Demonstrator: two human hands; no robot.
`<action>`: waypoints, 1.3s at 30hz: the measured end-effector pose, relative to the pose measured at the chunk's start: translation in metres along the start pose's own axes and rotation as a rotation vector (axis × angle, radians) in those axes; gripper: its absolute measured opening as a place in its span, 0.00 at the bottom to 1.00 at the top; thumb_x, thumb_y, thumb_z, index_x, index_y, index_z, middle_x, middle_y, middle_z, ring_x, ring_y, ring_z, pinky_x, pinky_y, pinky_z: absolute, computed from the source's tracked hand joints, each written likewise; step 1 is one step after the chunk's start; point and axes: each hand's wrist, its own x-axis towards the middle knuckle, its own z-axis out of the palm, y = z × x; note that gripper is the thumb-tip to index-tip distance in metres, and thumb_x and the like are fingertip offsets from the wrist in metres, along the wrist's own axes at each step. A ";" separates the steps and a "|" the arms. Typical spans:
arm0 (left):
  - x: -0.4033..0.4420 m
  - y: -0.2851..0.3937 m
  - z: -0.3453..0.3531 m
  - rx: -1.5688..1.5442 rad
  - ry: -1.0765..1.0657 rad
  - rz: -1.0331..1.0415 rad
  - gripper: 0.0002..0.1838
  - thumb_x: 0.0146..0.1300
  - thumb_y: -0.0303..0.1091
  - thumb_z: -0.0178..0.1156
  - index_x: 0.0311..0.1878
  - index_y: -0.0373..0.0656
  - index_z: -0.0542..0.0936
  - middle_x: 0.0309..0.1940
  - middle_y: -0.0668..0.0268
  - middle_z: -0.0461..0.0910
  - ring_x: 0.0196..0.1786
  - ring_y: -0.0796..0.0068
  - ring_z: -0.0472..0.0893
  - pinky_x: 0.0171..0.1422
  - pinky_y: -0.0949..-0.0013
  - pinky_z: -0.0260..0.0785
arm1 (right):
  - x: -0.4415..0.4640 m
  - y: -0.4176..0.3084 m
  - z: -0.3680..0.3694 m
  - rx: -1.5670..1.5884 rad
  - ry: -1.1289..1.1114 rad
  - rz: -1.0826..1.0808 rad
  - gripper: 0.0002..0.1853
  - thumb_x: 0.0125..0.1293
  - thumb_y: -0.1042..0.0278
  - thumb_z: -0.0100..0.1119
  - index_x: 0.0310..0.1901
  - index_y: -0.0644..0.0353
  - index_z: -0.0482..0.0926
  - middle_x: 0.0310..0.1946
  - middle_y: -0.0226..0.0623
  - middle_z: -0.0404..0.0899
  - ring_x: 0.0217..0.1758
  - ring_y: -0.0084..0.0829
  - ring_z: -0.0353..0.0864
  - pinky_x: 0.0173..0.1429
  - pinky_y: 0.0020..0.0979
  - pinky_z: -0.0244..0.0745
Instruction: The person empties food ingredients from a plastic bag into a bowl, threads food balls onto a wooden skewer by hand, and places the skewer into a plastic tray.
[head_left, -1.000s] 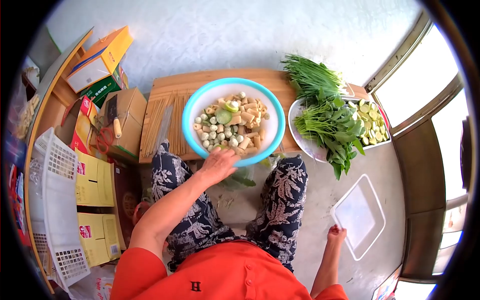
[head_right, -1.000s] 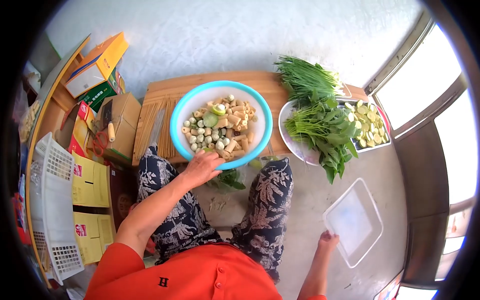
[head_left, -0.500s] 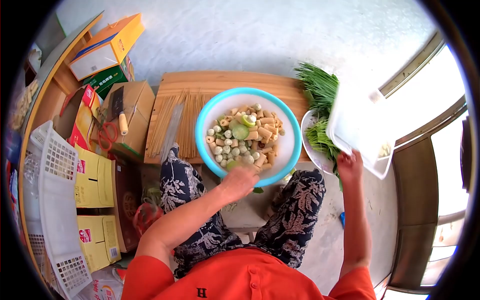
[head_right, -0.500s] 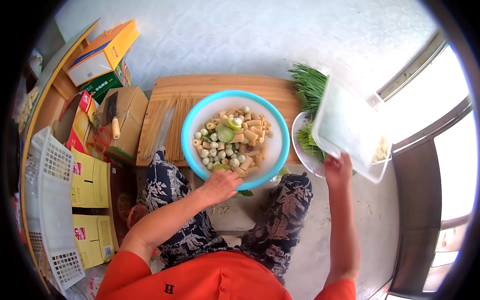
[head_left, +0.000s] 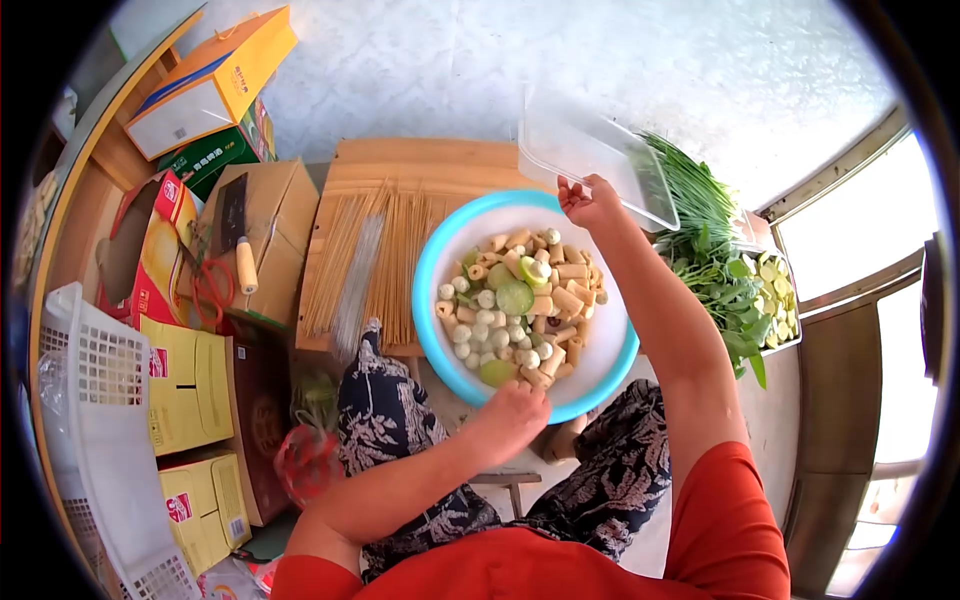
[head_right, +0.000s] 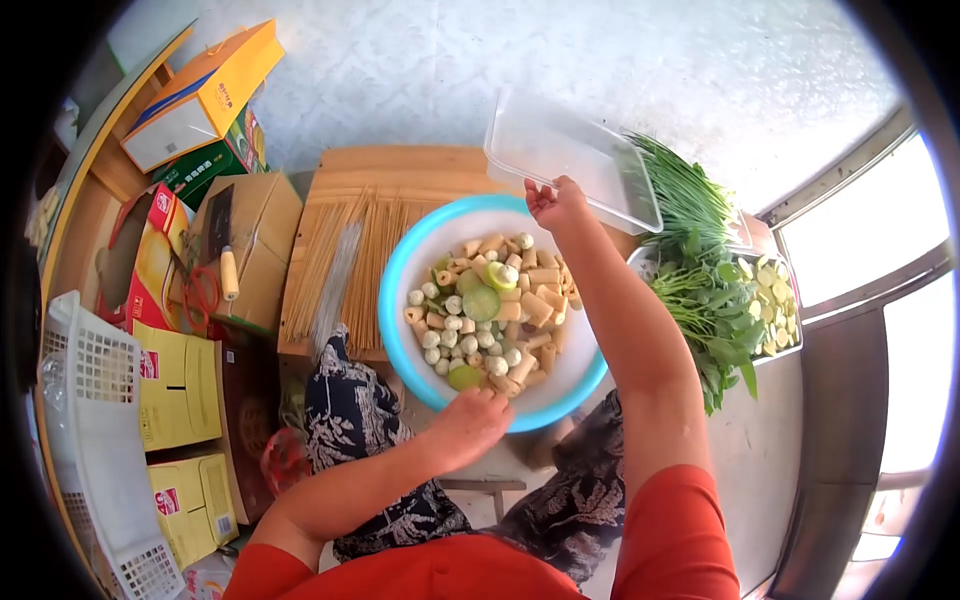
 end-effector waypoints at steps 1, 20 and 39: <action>0.000 0.000 -0.001 0.013 0.016 -0.007 0.04 0.50 0.30 0.57 0.31 0.44 0.75 0.30 0.65 0.74 0.35 0.69 0.76 0.39 0.68 0.66 | 0.010 0.002 0.005 0.028 0.053 0.045 0.11 0.69 0.65 0.45 0.39 0.65 0.60 0.30 0.40 0.71 0.38 0.43 0.82 0.35 0.36 0.80; 0.003 0.004 0.001 -0.099 -0.006 -0.060 0.05 0.51 0.27 0.56 0.34 0.42 0.76 0.31 0.65 0.73 0.36 0.71 0.75 0.43 0.69 0.65 | -0.009 -0.019 -0.008 -0.243 -0.051 0.038 0.19 0.70 0.68 0.39 0.57 0.73 0.63 0.52 0.56 0.74 0.53 0.48 0.77 0.51 0.39 0.77; 0.004 0.000 -0.007 -0.082 -0.069 -0.033 0.11 0.46 0.32 0.64 0.34 0.43 0.74 0.30 0.66 0.71 0.35 0.70 0.74 0.38 0.68 0.64 | 0.061 -0.044 -0.085 -1.844 -0.014 -0.612 0.30 0.65 0.37 0.41 0.49 0.54 0.81 0.49 0.44 0.80 0.54 0.45 0.76 0.58 0.39 0.68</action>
